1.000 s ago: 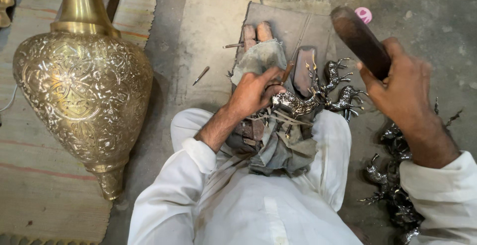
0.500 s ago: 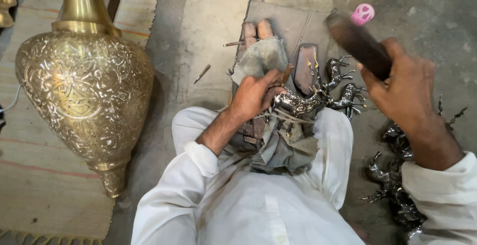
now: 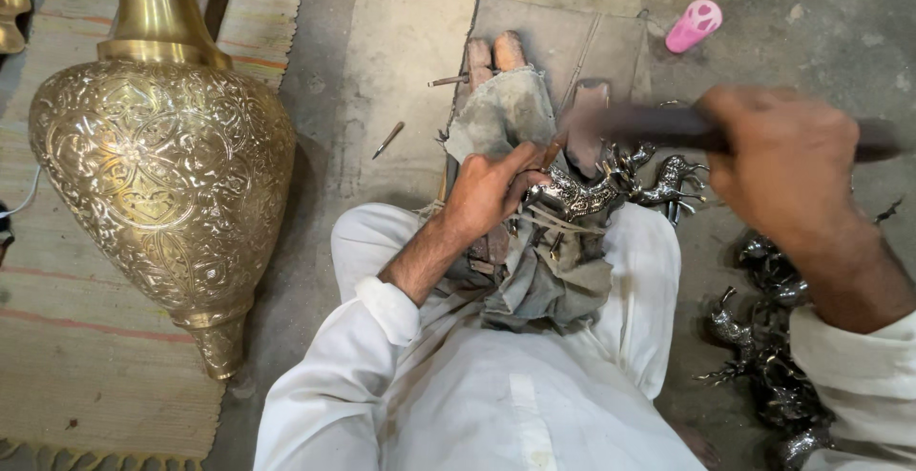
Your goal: The person sits on the workshop floor and hammers small silvered metal animal figurines with a hammer and punch, repositioning each figurine on a cloth pad to chase details into the surface. Finished pieces are set aside among a pile of similar figurines next to a large engraved brass vase.
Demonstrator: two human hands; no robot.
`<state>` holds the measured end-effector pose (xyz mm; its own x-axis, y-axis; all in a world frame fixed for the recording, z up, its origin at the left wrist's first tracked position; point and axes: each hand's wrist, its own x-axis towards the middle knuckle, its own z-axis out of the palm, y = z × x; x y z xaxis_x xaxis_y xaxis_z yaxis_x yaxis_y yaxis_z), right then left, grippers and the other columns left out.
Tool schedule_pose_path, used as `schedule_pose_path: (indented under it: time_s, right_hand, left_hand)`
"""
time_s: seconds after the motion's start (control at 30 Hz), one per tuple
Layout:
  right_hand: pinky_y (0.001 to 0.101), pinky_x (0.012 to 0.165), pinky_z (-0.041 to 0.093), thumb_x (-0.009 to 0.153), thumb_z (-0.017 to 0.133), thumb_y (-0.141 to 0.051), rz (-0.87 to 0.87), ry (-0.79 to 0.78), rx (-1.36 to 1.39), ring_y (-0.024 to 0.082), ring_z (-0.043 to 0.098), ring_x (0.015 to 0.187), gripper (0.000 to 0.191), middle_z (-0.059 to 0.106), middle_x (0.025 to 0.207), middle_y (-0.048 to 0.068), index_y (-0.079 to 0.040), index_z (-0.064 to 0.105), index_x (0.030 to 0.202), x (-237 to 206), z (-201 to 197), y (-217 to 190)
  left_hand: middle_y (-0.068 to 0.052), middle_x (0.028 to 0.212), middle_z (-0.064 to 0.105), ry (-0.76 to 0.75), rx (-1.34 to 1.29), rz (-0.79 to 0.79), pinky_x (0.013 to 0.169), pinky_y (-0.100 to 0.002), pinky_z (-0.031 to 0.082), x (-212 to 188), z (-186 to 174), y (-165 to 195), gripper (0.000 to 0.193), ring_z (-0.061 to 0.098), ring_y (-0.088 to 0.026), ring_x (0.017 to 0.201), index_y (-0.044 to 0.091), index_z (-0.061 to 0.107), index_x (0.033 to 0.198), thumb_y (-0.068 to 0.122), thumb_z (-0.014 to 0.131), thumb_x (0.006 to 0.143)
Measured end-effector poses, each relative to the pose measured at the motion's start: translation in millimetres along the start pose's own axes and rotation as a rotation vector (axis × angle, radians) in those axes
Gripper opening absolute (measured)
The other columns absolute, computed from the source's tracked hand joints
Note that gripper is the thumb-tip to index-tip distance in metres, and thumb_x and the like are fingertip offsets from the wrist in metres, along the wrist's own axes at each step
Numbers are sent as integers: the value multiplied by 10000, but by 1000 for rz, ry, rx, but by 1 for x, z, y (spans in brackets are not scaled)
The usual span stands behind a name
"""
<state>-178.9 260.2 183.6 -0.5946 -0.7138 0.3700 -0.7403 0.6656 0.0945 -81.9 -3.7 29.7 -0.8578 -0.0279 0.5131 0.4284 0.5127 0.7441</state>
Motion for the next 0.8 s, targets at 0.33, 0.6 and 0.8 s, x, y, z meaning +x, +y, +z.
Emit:
schedule_pose_path:
  time_s: [0.33,0.6,0.8]
  right_hand:
    - [432,769,522,853,788,-132,71,-92,-15,312,695,895,287,697,925,87,-127,673,1115,0,4,1]
    - [472,707,521,701,778,-142,52,-251,-94,344,709,867,423,711,895,93,-133,680,1113,-5,7,6]
    - [494,697,505,861,789,-217,238,-334,177,393,685,764,285,688,779,141,-118,682,1106,-17,23,13]
  left_hand:
    - [-111,990,780,-42,-35,-47,717,-408,595,0,4,-4,281,753,-336,910,78,561,1164,153,744,965]
    - [-133,948,764,38,-110,-129,715,-377,608,0,-2,10,295,792,-291,872,67,608,1175,134,758,930]
    - [-168,892,734,-53,-6,-69,663,-426,569,0,0,20,334,735,-351,818,82,610,1217,179,770,940]
